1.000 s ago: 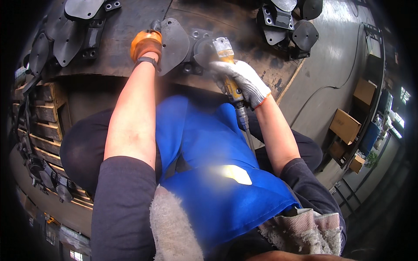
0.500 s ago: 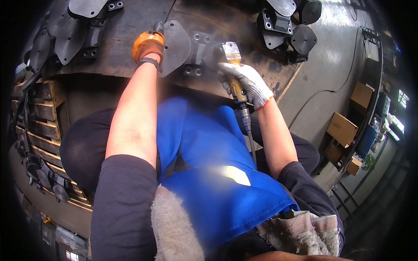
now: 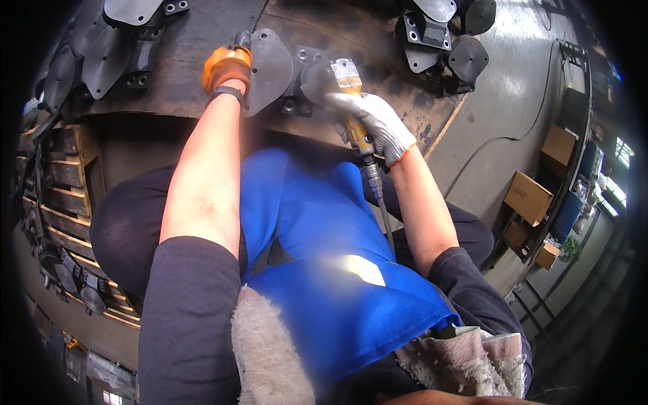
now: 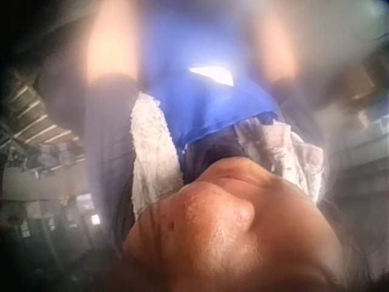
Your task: The person sits on the floor and uses a handheld angle grinder to smooth the edges of several metal parts. They pick up each part, grind its edges, and place it back on the table, repeating this process for multiple items.
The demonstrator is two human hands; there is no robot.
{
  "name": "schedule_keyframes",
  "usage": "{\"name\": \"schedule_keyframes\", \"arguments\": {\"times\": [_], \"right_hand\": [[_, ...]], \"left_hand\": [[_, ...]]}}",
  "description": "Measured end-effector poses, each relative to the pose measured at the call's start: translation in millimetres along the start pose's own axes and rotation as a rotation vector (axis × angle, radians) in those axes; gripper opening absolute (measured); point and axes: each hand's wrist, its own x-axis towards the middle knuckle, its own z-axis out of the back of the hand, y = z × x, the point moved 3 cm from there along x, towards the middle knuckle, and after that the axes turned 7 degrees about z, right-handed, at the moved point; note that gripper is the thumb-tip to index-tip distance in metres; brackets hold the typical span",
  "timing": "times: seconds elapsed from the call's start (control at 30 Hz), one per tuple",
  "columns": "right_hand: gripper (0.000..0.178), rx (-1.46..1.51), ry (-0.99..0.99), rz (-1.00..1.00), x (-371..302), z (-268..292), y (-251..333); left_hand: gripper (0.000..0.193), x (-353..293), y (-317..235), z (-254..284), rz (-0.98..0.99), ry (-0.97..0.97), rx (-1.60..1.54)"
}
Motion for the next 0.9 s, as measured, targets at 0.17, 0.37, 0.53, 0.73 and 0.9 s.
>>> {"name": "schedule_keyframes", "arguments": {"times": [0.17, 0.37, 0.53, 0.73, 0.9], "right_hand": [[0.034, -0.395, 0.076, 0.426, -9.8, 8.2, -1.5], [0.025, -0.239, -0.072, 0.005, -38.7, 15.4, -10.0], [0.026, -0.301, -0.037, -0.108, -43.6, 17.7, -35.7], [0.032, -0.307, -0.005, -0.022, -37.0, 1.2, -41.8], [0.035, -0.353, 0.029, 0.004, -28.7, -5.4, -44.5]], "left_hand": [[0.054, 3.8, 2.0, -2.8, 0.006, -0.002, -0.001], [0.052, -0.5, -0.2, 3.2, -0.033, 0.034, -0.011], [0.054, 4.4, 3.1, -3.9, -0.018, 0.024, 0.001], [0.055, -0.2, 1.7, 1.6, 0.007, 0.018, 0.001], [0.054, -7.7, -2.3, 7.9, 0.018, 0.033, 0.006]]}}
